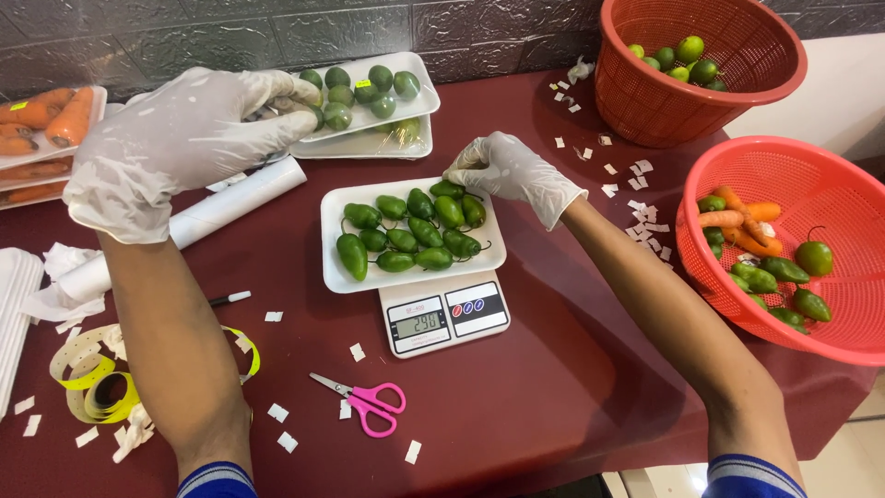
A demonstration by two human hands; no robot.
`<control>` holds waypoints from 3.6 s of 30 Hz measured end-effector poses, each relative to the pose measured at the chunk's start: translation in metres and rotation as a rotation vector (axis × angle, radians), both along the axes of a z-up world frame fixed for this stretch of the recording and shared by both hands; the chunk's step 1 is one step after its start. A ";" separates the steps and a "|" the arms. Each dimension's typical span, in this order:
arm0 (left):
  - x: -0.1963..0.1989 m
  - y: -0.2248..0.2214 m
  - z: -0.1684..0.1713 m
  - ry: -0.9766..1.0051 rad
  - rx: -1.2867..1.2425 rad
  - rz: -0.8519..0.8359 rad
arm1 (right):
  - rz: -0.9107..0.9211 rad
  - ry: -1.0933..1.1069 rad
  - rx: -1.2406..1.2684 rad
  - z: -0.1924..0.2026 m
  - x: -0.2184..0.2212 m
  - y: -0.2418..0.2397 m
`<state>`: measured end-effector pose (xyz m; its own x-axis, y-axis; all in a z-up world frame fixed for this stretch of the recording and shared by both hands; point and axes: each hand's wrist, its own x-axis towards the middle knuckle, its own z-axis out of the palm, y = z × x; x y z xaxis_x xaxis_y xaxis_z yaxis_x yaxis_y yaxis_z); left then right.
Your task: The person is picking green peppers from a basket and arranging them on a white foam tray placed on a digital scale for weighing and packaging.
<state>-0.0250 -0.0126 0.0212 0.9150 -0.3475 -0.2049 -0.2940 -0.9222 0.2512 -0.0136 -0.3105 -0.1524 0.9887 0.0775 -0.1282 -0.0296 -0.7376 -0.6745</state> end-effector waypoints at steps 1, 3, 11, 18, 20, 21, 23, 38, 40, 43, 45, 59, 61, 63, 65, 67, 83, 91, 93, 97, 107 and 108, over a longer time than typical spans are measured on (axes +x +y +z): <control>0.000 0.000 0.000 0.005 -0.004 0.006 | -0.006 0.009 0.027 0.002 -0.003 0.002; 0.001 0.001 -0.001 -0.005 0.001 -0.002 | 0.002 0.016 0.065 -0.002 -0.002 0.000; 0.018 0.013 -0.015 -0.065 -0.059 -0.127 | 0.035 -0.099 0.061 0.008 -0.021 0.000; 0.009 0.011 -0.007 -0.032 -0.103 -0.074 | -0.015 -0.207 0.105 0.007 -0.038 -0.012; 0.009 0.012 -0.008 -0.033 -0.100 -0.062 | -0.041 -0.210 0.146 0.008 -0.044 -0.016; 0.010 0.013 -0.009 -0.059 -0.085 -0.080 | -0.024 -0.257 0.096 0.005 -0.045 -0.021; 0.010 0.015 -0.011 -0.083 -0.071 -0.098 | -0.006 -0.301 0.045 0.001 -0.049 -0.028; -0.036 -0.006 -0.019 -0.624 -0.539 -0.679 | -0.064 -0.156 0.101 -0.016 -0.103 -0.041; -0.050 -0.014 -0.015 -0.675 -0.667 -0.633 | -0.085 -0.077 0.011 -0.015 -0.107 -0.041; -0.035 -0.017 -0.021 -0.730 -0.658 -0.633 | -0.081 0.004 0.043 -0.013 -0.112 -0.033; -0.023 -0.017 -0.034 -0.688 -0.553 -0.527 | -0.039 0.044 -0.006 -0.018 -0.111 -0.033; 0.011 0.032 -0.241 0.187 -0.822 0.202 | -0.065 0.022 0.451 -0.071 -0.104 -0.025; 0.007 0.029 -0.246 0.380 -0.978 0.340 | -0.088 0.002 0.524 -0.071 -0.105 -0.023; -0.005 0.019 -0.234 0.427 -1.042 0.392 | -0.087 -0.004 0.530 -0.076 -0.103 -0.023; -0.010 0.015 -0.236 0.475 -1.108 0.438 | -0.089 -0.014 0.533 -0.078 -0.102 -0.025; -0.007 0.018 -0.249 0.573 -1.244 0.502 | -0.066 -0.030 0.513 -0.079 -0.100 -0.024; 0.006 0.037 -0.288 0.494 -1.427 0.642 | 0.302 -1.063 -0.152 -0.081 -0.152 0.033; -0.008 0.043 -0.259 0.402 -1.492 0.716 | 0.430 -0.672 -0.401 -0.091 -0.169 0.026; -0.009 0.047 -0.260 0.404 -1.482 0.723 | 0.419 -0.641 -0.453 -0.112 -0.165 0.018; -0.002 0.058 -0.276 0.417 -1.460 0.725 | 0.360 -0.704 -0.598 -0.143 -0.161 -0.003; -0.012 0.053 -0.268 0.451 -1.418 0.721 | 0.136 -1.022 -0.782 -0.144 -0.130 -0.070; -0.012 0.052 -0.268 0.467 -1.440 0.715 | 0.057 -0.986 -0.870 -0.146 -0.123 -0.076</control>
